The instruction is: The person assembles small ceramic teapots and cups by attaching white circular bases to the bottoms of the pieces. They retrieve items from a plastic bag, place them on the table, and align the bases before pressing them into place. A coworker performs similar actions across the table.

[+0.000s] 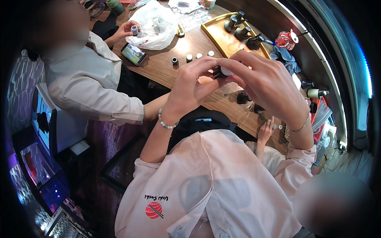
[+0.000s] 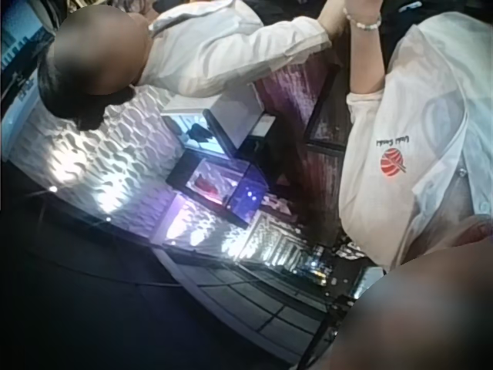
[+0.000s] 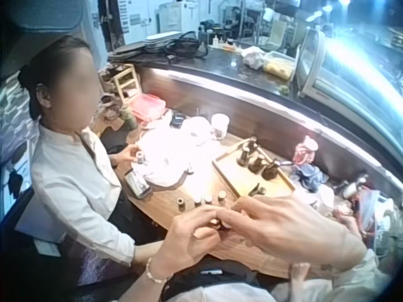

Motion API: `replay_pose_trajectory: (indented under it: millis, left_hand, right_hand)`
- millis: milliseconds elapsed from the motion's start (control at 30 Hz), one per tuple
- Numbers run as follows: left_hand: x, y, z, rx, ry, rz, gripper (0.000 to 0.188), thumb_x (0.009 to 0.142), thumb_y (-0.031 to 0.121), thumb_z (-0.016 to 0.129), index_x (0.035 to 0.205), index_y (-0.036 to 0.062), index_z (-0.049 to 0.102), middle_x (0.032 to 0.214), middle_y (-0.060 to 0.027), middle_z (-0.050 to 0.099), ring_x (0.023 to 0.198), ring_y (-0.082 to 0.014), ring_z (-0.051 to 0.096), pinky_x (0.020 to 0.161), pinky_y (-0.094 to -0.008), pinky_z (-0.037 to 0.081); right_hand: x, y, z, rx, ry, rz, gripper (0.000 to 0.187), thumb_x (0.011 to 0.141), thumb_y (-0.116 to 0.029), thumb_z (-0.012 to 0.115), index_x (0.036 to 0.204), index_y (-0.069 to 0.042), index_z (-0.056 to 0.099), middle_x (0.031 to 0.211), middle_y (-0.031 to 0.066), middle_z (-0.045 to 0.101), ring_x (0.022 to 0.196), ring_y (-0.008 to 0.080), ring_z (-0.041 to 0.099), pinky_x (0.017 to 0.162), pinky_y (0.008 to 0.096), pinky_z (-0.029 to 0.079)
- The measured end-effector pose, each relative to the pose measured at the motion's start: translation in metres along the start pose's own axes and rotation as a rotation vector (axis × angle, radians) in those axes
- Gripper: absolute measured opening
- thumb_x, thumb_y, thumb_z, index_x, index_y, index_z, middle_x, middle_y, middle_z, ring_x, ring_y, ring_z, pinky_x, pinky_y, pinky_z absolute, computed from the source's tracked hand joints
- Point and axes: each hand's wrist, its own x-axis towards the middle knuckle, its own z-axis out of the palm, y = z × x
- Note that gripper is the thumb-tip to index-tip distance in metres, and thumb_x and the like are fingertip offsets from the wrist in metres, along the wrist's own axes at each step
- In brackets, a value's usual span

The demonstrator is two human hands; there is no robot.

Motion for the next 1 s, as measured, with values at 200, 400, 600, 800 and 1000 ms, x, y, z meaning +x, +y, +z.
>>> replay_pose_trajectory:
  millis: [200,400,600,800,1000]
  left_hand:
    - [-0.005,0.003,-0.001,-0.045,-0.031,-0.083,0.038,0.085,-0.007,0.075,0.123,-0.0063,0.069,0.118,-0.0142,0.071,0.102,-0.0206,0.072,0.093,-0.0326,0.062]
    - [-0.008,0.001,0.002,-0.039,-0.030,-0.091,0.036,0.086,-0.002,0.076,0.121,-0.0061,0.068,0.116,-0.0164,0.071,0.097,-0.0267,0.073,0.086,-0.0344,0.060]
    - [-0.013,0.008,-0.001,-0.028,0.011,-0.078,0.037,0.084,-0.001,0.076,0.120,-0.0055,0.068,0.114,-0.0178,0.072,0.099,-0.0326,0.074,0.085,-0.0375,0.059]
    - [-0.012,0.006,0.001,0.011,-0.002,-0.057,0.038,0.083,-0.003,0.076,0.120,-0.0053,0.068,0.114,-0.0158,0.072,0.101,-0.0259,0.074,0.087,-0.0341,0.059]
    - [-0.009,0.004,-0.006,-0.039,0.044,-0.123,0.040,0.082,0.005,0.082,0.119,-0.0028,0.070,0.108,-0.0139,0.072,0.096,-0.0264,0.073,0.086,-0.0357,0.058]
  right_hand:
    - [0.004,0.004,0.003,0.083,0.008,-0.005,0.029,0.085,-0.008,0.077,0.110,-0.006,0.063,0.095,0.0095,0.066,0.086,0.0342,0.066,0.071,0.0447,0.053]
    - [0.012,0.003,0.005,0.025,-0.040,0.000,0.026,0.089,-0.021,0.078,0.093,-0.005,0.058,0.081,0.0104,0.063,0.078,0.0339,0.065,0.066,0.0444,0.050]
    - [0.013,0.002,0.019,-0.100,-0.012,0.015,0.034,0.096,-0.035,0.074,0.086,-0.006,0.059,0.073,0.0088,0.062,0.069,0.0313,0.065,0.062,0.0426,0.050]
    - [0.013,0.001,0.018,-0.132,-0.071,0.067,0.034,0.096,-0.037,0.074,0.088,-0.007,0.061,0.072,0.0080,0.064,0.067,0.0306,0.065,0.060,0.0420,0.050]
    - [0.027,-0.006,0.001,-0.100,-0.041,0.027,0.037,0.089,-0.033,0.081,0.109,-0.007,0.065,0.087,0.0108,0.068,0.081,0.0335,0.068,0.068,0.0427,0.052]
